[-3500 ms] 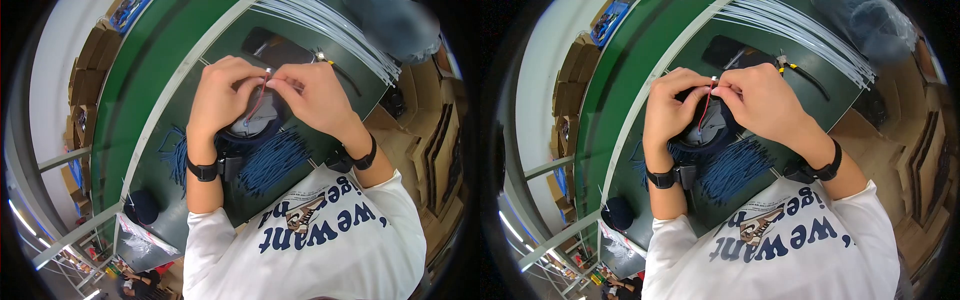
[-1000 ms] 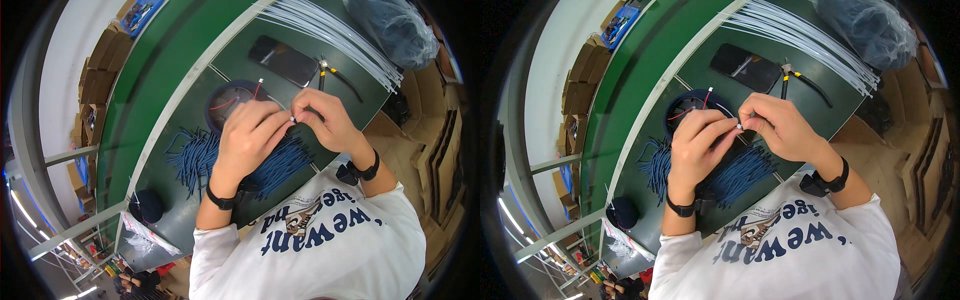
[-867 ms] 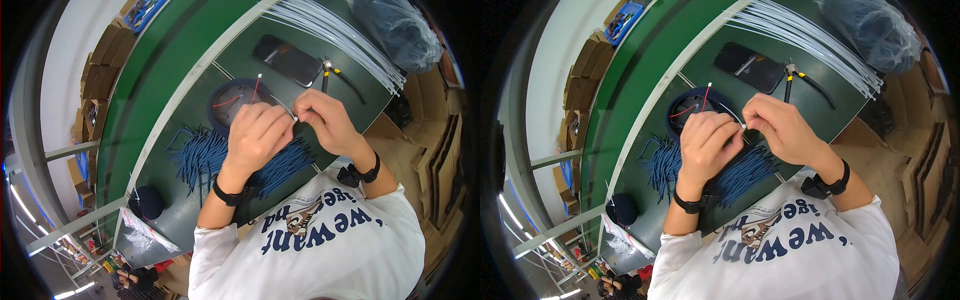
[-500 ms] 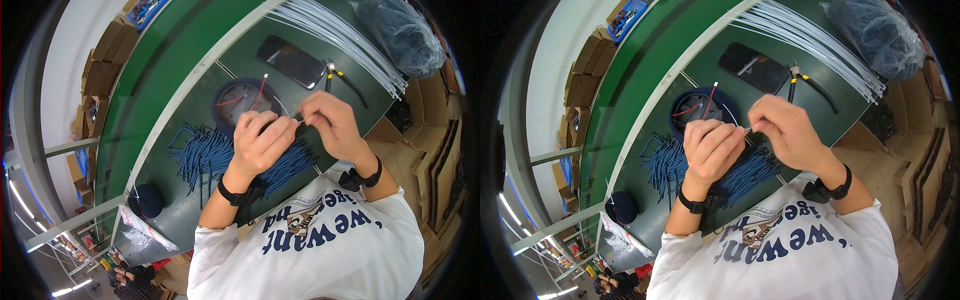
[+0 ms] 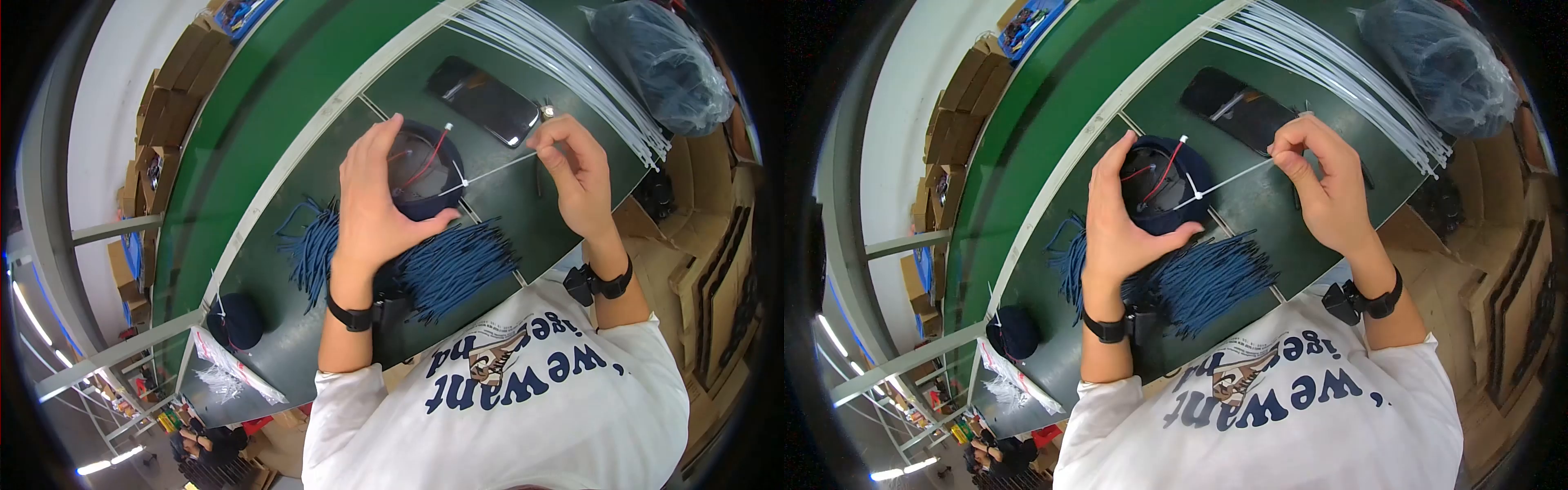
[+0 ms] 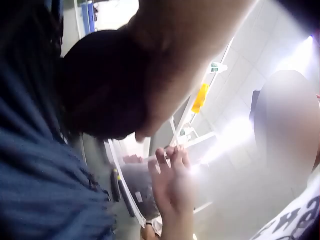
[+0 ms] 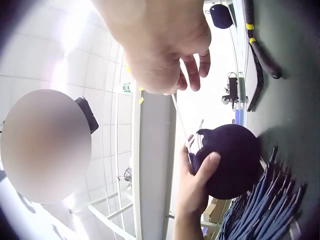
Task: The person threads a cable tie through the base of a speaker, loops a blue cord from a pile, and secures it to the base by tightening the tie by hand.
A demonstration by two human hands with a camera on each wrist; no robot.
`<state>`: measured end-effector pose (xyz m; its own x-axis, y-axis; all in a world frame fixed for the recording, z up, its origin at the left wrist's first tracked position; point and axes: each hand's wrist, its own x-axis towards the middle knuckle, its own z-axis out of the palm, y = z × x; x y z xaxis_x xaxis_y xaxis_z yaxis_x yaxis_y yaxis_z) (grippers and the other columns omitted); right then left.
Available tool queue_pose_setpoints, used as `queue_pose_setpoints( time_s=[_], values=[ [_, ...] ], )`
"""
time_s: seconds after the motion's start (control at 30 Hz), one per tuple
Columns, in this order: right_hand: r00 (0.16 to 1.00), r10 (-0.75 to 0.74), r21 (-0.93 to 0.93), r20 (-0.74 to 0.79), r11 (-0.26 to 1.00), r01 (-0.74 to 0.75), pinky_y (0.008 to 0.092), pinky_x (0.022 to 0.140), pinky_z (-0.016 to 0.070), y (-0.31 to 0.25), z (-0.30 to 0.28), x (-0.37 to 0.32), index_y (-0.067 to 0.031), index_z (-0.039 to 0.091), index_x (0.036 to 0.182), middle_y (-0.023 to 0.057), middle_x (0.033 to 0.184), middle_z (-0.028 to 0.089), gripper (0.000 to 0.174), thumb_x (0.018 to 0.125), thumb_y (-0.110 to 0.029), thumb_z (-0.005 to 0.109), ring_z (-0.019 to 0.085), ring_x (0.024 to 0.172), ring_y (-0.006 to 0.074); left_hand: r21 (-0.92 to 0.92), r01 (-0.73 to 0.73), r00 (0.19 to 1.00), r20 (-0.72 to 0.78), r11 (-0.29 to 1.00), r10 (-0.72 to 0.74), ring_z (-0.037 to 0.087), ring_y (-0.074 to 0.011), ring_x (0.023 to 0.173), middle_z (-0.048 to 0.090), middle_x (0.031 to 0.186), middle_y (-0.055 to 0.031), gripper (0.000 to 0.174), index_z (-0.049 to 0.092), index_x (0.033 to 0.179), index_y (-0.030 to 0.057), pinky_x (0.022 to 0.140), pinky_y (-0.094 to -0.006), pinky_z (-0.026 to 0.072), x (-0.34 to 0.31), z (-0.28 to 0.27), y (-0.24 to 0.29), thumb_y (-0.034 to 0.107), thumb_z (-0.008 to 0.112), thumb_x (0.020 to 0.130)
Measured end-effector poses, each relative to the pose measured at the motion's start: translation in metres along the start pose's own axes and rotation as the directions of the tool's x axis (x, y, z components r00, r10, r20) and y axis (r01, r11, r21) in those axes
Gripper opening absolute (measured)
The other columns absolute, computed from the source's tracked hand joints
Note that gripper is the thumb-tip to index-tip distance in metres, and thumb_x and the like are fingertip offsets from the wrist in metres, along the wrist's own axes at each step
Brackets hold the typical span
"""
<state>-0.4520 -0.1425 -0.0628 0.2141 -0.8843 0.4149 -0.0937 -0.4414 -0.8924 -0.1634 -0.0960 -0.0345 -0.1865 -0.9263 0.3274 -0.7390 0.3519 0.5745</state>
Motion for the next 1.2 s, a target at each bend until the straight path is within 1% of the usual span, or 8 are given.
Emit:
queue_pose_setpoints(
  time_s=[0.13, 0.27, 0.5, 0.53, 0.57, 0.67, 0.9, 1.2],
  values=[
    [0.990, 0.111, 0.109, 0.081, 0.987, -0.120, 0.0295, 0.085, 0.0482, 0.000, 0.009, -0.001, -0.0003, 0.063, 0.099, 0.0057, 0.096, 0.064, 0.009, 0.104, -0.007, 0.066, 0.060, 0.088, 0.0168, 0.144, -0.223, 0.963, -0.123, 0.964, 0.241, 0.049, -0.0395, 0.146, 0.055, 0.155, -0.0160, 0.094, 0.065, 0.145, 0.0198, 0.121, -0.0648, 0.0312, -0.001, 0.000, 0.001, 0.053, 0.098, 0.064],
    [0.988, 0.086, 0.150, 0.127, 0.983, -0.105, 0.0293, 0.087, 0.0477, -0.007, 0.008, -0.006, 0.0007, 0.062, 0.098, 0.0072, 0.099, 0.064, 0.011, 0.105, -0.007, 0.064, 0.061, 0.092, 0.0164, 0.173, -0.347, 0.903, -0.205, 0.922, 0.378, 0.070, -0.0267, 0.120, 0.074, 0.121, -0.0039, 0.029, 0.081, 0.103, 0.0143, 0.111, -0.0508, 0.0454, -0.009, 0.030, 0.015, 0.011, 0.091, 0.076],
    [0.992, 0.093, 0.193, 0.088, 0.975, -0.108, 0.0313, 0.094, 0.0484, 0.003, 0.000, -0.011, -0.0007, 0.062, 0.105, 0.0087, 0.110, 0.066, 0.022, 0.113, -0.021, 0.060, 0.063, 0.101, 0.0166, 0.241, -0.338, 0.895, -0.217, 0.910, 0.390, 0.068, -0.0273, 0.120, 0.073, 0.118, -0.0025, 0.029, 0.079, 0.102, 0.0144, 0.111, -0.0517, 0.0439, -0.013, 0.028, 0.010, 0.015, 0.090, 0.075],
    [0.988, 0.099, 0.239, 0.116, 0.963, -0.124, 0.0317, 0.096, 0.0482, 0.002, -0.002, -0.006, -0.0005, 0.063, 0.106, 0.0094, 0.113, 0.066, 0.023, 0.114, -0.022, 0.058, 0.063, 0.103, 0.0168, 0.306, -0.290, 0.879, -0.290, 0.907, 0.378, 0.062, -0.0318, 0.130, 0.067, 0.133, -0.0099, 0.039, 0.078, 0.107, 0.0141, 0.112, -0.0525, 0.0417, -0.014, 0.021, 0.012, 0.026, 0.092, 0.073],
    [0.985, 0.102, 0.283, 0.142, 0.949, -0.139, 0.0321, 0.097, 0.0481, 0.001, -0.005, -0.001, -0.0002, 0.064, 0.107, 0.0101, 0.116, 0.066, 0.025, 0.114, -0.023, 0.057, 0.064, 0.104, 0.0170, 0.292, -0.195, 0.916, -0.287, 0.936, 0.280, 0.053, -0.0376, 0.143, 0.055, 0.152, -0.0202, 0.079, 0.070, 0.132, 0.0091, 0.115, -0.0538, 0.0412, -0.018, 0.007, 0.011, 0.045, 0.098, 0.067],
    [0.994, 0.105, 0.239, 0.016, 0.965, -0.106, 0.0333, 0.099, 0.0484, -0.001, -0.013, 0.025, 0.0006, 0.069, 0.113, 0.0102, 0.122, 0.067, 0.023, 0.111, -0.021, 0.061, 0.065, 0.107, 0.0177, 0.087, 0.123, 0.968, -0.230, 0.989, -0.101, 0.045, -0.0499, 0.149, 0.046, 0.159, -0.0332, 0.154, 0.024, 0.167, -0.0019, 0.122, -0.0572, 0.0385, -0.036, -0.010, -0.006, 0.059, 0.105, 0.051],
    [0.771, -0.145, -0.393, 0.620, 0.793, 0.465, 0.0460, 0.090, 0.0521, -0.057, 0.097, 0.083, 0.0026, 0.077, 0.091, 0.0149, 0.097, 0.068, 0.021, 0.087, -0.018, 0.079, 0.066, 0.101, 0.0327, -0.224, 0.149, 0.973, -0.138, 0.963, -0.183, 0.054, -0.0397, 0.145, 0.048, 0.160, -0.0266, 0.161, 0.015, 0.170, 0.0036, 0.123, -0.0498, 0.0418, -0.032, 0.011, -0.021, 0.043, 0.111, 0.047],
    [0.772, -0.103, -0.441, 0.627, 0.770, 0.461, 0.0423, 0.089, 0.0479, -0.035, 0.128, 0.083, -0.0033, 0.073, 0.095, 0.0104, 0.100, 0.061, 0.020, 0.082, -0.015, 0.081, 0.061, 0.100, 0.0308, -0.189, 0.116, 0.973, -0.176, 0.975, -0.150, 0.056, -0.0398, 0.142, 0.052, 0.156, -0.0256, 0.156, 0.020, 0.169, 0.0026, 0.121, -0.0487, 0.0441, -0.040, 0.022, -0.031, 0.043, 0.110, 0.048]
  ],
)
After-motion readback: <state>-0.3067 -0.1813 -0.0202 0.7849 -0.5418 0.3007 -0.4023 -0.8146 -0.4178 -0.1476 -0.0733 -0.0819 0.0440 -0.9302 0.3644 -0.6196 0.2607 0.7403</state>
